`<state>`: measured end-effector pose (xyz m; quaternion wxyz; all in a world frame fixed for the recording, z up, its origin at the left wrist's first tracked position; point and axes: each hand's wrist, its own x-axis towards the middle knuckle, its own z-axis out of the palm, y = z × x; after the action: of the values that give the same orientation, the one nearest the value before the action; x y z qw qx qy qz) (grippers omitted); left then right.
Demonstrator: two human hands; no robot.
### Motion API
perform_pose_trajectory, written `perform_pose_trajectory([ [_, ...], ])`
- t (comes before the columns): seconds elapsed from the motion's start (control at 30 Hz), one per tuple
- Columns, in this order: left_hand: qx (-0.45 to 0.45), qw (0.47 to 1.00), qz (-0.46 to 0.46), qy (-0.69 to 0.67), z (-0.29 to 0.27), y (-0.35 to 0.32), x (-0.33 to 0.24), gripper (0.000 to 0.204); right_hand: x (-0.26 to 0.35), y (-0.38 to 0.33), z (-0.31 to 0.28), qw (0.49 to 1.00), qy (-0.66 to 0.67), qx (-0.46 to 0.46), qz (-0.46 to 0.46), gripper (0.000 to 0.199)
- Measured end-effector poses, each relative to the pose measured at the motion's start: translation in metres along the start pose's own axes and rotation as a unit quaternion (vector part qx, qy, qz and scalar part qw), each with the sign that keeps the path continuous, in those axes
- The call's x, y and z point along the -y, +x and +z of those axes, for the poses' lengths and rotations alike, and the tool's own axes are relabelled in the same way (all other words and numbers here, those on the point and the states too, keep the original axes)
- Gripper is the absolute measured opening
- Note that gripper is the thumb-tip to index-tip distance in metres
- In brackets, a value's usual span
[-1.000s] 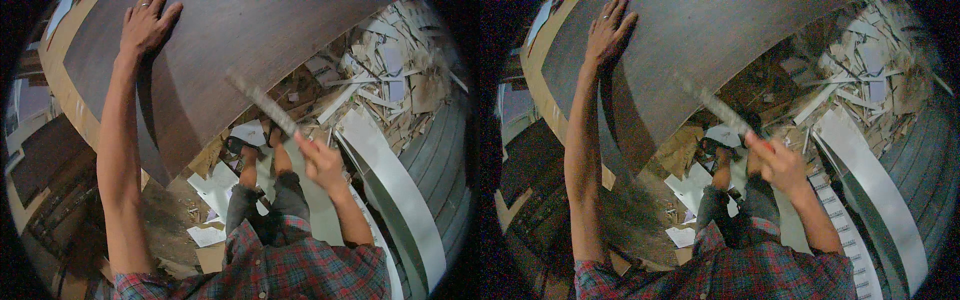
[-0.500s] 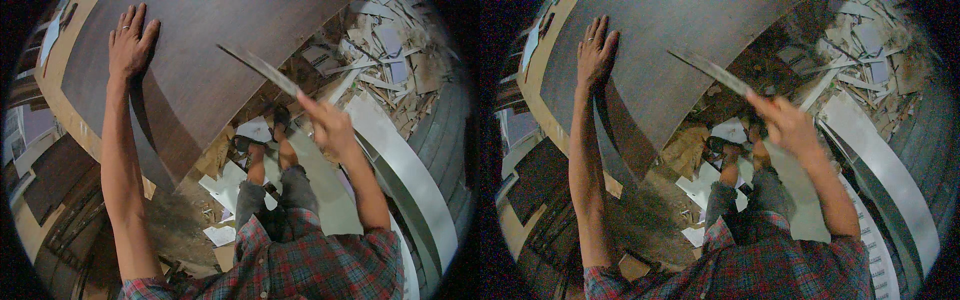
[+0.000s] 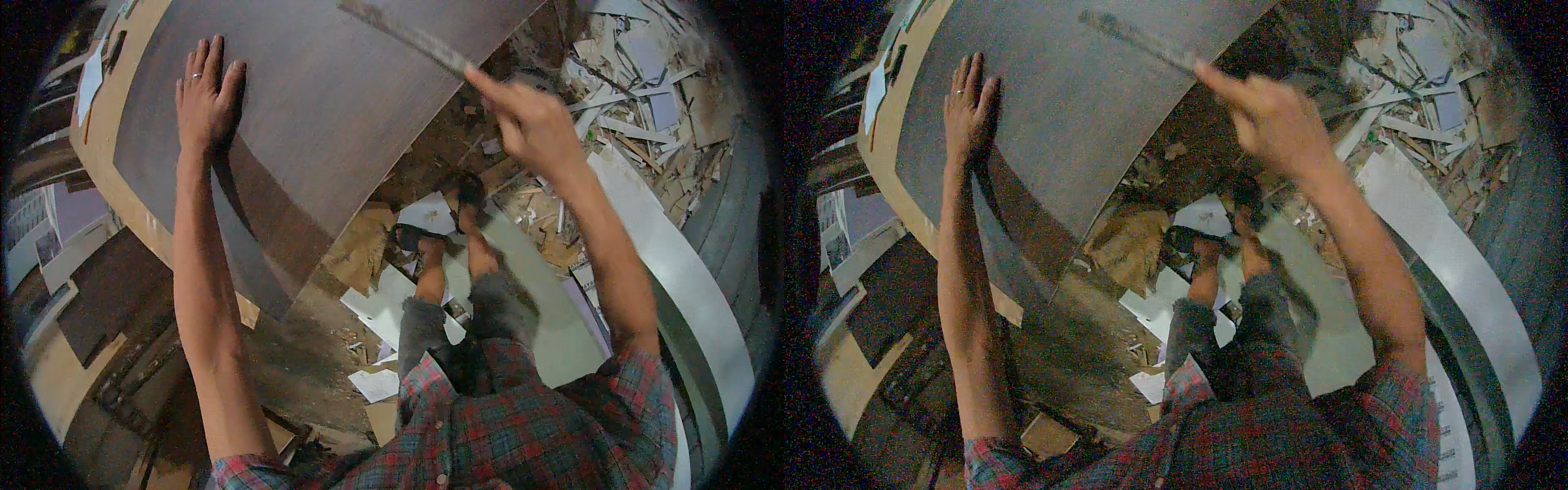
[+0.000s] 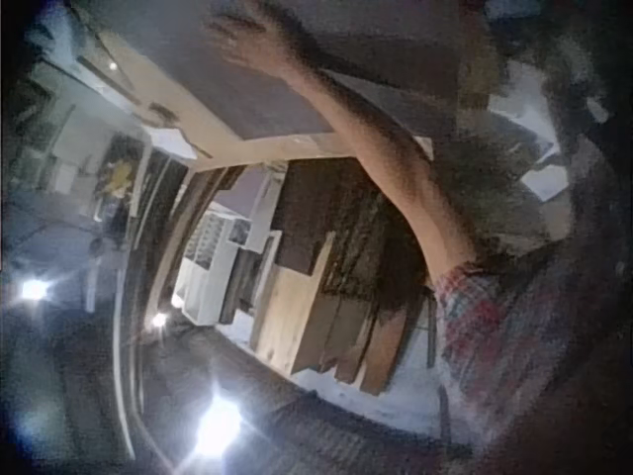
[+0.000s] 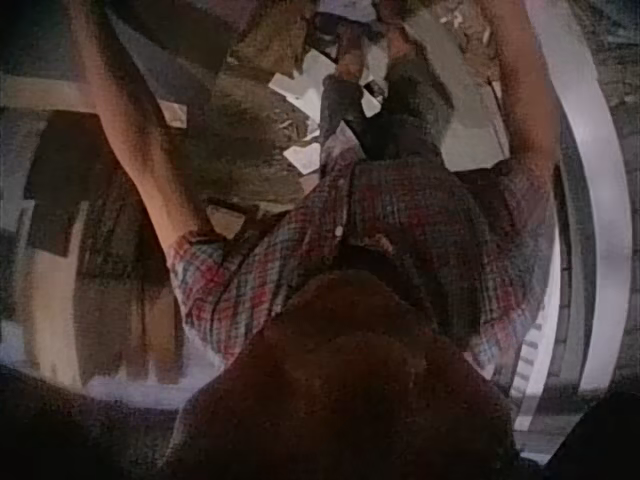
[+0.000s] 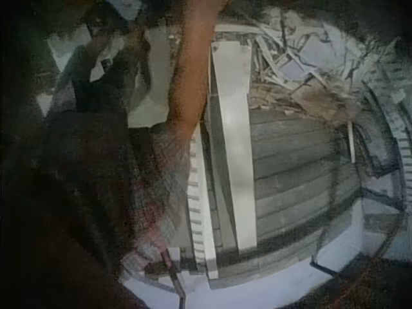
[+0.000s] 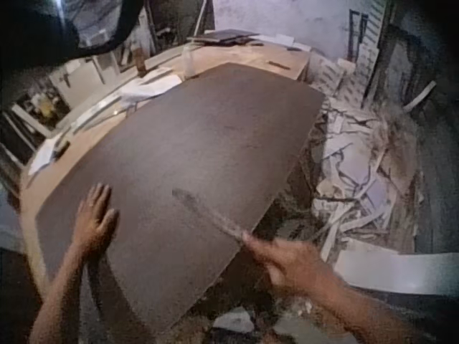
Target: The person uses a file to smooth the edges of a wooden board in a workshop, moving the file along the corners and surfaces.
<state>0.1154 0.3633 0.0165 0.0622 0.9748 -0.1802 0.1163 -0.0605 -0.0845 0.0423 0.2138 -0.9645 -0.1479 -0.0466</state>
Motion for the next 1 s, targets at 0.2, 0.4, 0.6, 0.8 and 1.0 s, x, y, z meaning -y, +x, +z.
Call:
perform_pose_trajectory([
  [0.2, 0.017, 1.000, -0.023, 0.011, -0.002, -0.014, 0.004, 0.065, 0.015, -0.062, -0.019, 0.998, 0.027, 0.062, -0.010, 0.071],
  [0.4, 0.017, 1.000, -0.009, -0.004, -0.001, -0.008, 0.009, 0.065, -0.049, -0.009, -0.011, 1.000, 0.002, 0.029, 0.008, 0.068],
  [0.6, 0.034, 0.999, -0.020, 0.014, -0.016, -0.017, 0.012, 0.063, -0.050, -0.010, -0.021, 1.000, -0.012, 0.009, -0.008, 0.062],
  [0.8, 0.027, 0.999, 0.009, -0.031, -0.003, 0.004, 0.000, 0.064, -0.060, -0.030, -0.043, 0.996, -0.059, 0.059, 0.033, 0.064],
  [1.0, 0.048, 0.999, -0.009, -0.022, -0.014, 0.006, 0.000, 0.063, -0.177, 0.086, -0.100, 0.969, -0.003, -0.108, 0.221, 0.016],
])
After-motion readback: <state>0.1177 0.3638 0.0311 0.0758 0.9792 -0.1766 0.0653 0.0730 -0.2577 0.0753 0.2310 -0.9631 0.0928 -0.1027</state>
